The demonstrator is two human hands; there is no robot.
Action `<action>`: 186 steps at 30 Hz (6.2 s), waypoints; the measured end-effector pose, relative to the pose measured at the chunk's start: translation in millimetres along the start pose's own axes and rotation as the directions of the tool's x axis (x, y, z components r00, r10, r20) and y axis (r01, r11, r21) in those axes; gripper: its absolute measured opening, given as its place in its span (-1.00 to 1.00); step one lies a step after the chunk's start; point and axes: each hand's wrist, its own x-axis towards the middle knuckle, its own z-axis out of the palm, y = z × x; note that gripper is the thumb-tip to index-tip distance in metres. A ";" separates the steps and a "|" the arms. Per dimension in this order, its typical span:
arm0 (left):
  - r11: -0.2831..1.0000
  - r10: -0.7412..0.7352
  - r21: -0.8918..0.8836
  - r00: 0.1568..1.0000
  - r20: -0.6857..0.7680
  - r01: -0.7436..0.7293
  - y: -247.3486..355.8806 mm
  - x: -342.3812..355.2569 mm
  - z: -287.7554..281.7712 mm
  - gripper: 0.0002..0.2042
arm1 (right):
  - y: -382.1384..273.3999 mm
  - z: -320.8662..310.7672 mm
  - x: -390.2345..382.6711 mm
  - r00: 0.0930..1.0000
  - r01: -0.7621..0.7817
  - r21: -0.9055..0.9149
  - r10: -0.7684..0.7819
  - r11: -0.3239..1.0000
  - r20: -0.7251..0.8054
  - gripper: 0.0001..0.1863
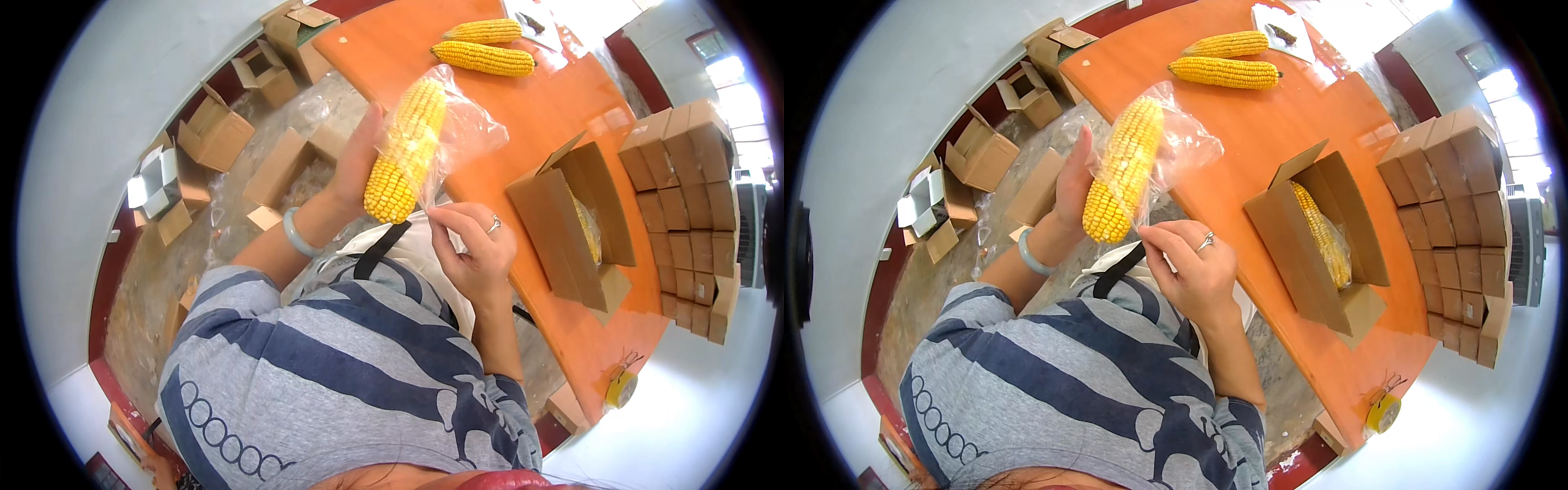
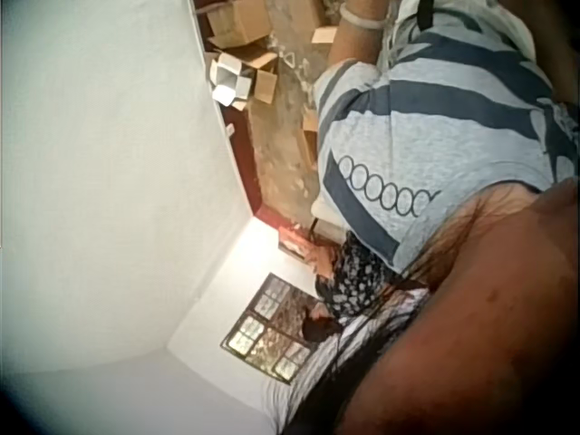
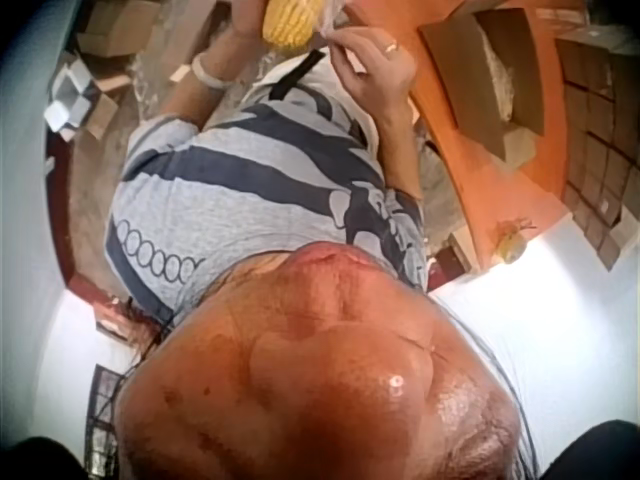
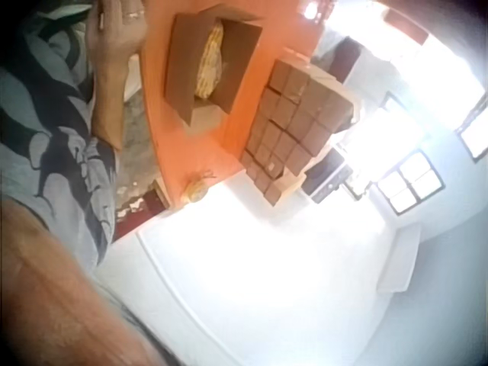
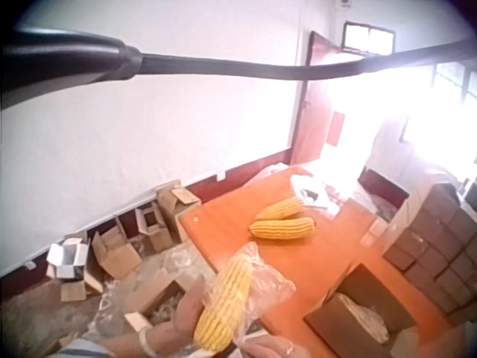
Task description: The person places corn cobs into clear plastic bags and then into small cardboard boxes on an orange table. They close the boxes and stack them with other completed boxes. The process is repeated for multiple corn cobs throughout the clip.
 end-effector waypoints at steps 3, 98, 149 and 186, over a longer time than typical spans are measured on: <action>0.998 -0.001 0.067 1.000 -0.028 0.003 -2.2 1.4 1.6 -0.44 | -2.3 -8.8 -1.6 0.994 -0.072 0.079 0.064 0.994 0.092 -0.79; -0.547 0.346 0.734 0.690 0.636 -0.402 -6.1 195.7 -35.4 -0.58 | 62.0 -153.2 18.4 0.574 -0.253 -0.775 0.735 0.579 0.362 -0.62; -0.184 -0.699 0.880 0.687 0.196 -0.438 -65.5 -24.7 15.2 -0.57 | -10.5 -50.7 -82.4 0.469 -0.504 -0.452 0.672 0.736 0.572 -0.49; -0.013 -0.943 0.977 0.329 0.060 -0.215 -61.7 -21.9 12.1 -0.45 | 12.5 -29.7 -153.5 0.280 -0.946 0.172 0.424 0.275 0.861 -0.52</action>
